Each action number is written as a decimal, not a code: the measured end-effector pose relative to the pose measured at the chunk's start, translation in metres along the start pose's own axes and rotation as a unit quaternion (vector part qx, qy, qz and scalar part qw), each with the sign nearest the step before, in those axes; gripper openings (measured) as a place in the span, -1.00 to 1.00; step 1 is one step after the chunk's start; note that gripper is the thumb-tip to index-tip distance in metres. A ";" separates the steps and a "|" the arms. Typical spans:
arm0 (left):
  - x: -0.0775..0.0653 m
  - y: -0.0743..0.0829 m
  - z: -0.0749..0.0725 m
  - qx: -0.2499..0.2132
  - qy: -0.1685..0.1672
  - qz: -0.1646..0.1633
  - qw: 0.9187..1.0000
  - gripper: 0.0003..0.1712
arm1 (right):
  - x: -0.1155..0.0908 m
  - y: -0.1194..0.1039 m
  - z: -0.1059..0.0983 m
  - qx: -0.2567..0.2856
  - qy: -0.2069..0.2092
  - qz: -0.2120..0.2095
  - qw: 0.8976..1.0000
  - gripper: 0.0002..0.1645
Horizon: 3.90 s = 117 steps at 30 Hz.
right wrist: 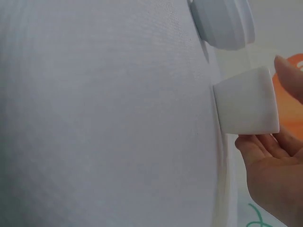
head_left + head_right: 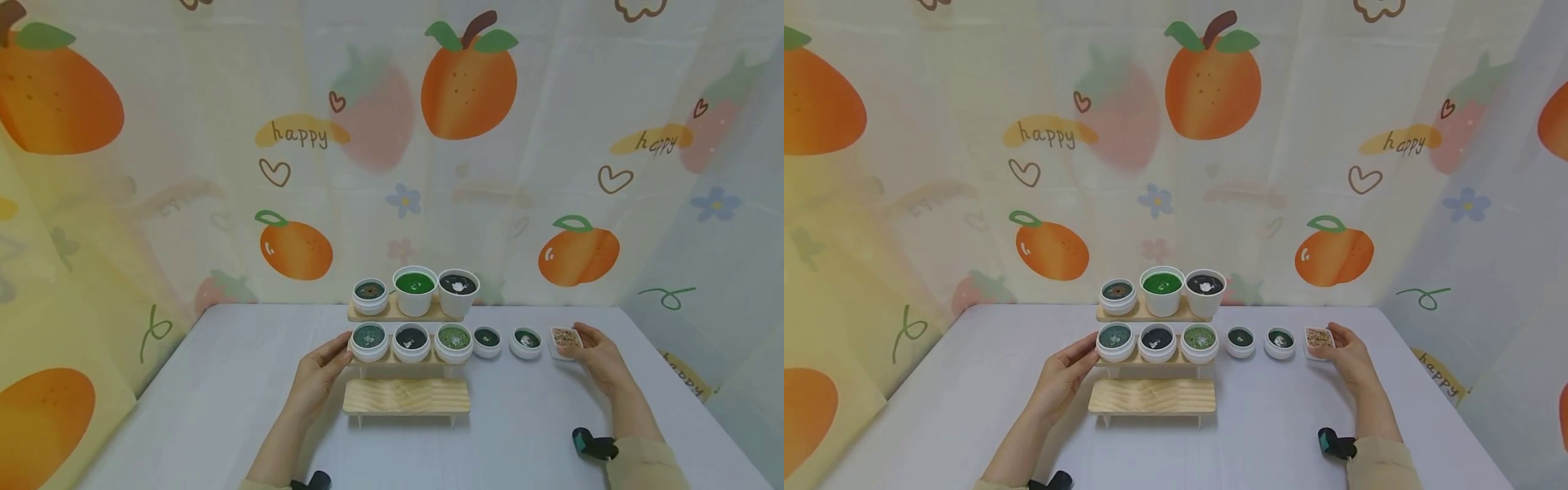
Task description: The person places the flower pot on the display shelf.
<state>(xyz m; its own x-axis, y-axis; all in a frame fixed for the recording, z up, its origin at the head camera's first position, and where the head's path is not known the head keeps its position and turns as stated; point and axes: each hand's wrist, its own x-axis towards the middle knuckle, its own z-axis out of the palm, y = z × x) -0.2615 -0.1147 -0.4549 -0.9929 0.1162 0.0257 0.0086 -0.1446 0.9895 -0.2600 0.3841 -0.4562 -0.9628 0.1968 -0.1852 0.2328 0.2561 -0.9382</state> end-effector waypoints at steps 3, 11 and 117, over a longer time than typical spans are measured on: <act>0.000 0.000 0.000 0.000 0.000 0.000 1.000 -0.42 | 0.001 0.001 0.000 -0.005 0.012 0.003 1.000 0.17; -0.001 0.000 -0.001 0.000 -0.001 0.002 1.000 -0.41 | 0.001 0.002 -0.001 -0.017 0.005 -0.003 1.000 0.12; 0.001 -0.001 0.000 -0.009 -0.004 0.000 1.000 -0.41 | -0.123 -0.124 0.114 0.063 -0.092 -0.244 0.963 -0.20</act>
<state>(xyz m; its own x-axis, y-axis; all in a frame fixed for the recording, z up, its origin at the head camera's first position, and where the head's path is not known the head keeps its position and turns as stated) -0.2621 -0.1148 -0.4556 -0.9919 0.1244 0.0271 0.0066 -0.1624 0.9867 -0.1859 0.2206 -0.3502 -0.9641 -0.0916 0.2492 -0.2611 0.1572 -0.9524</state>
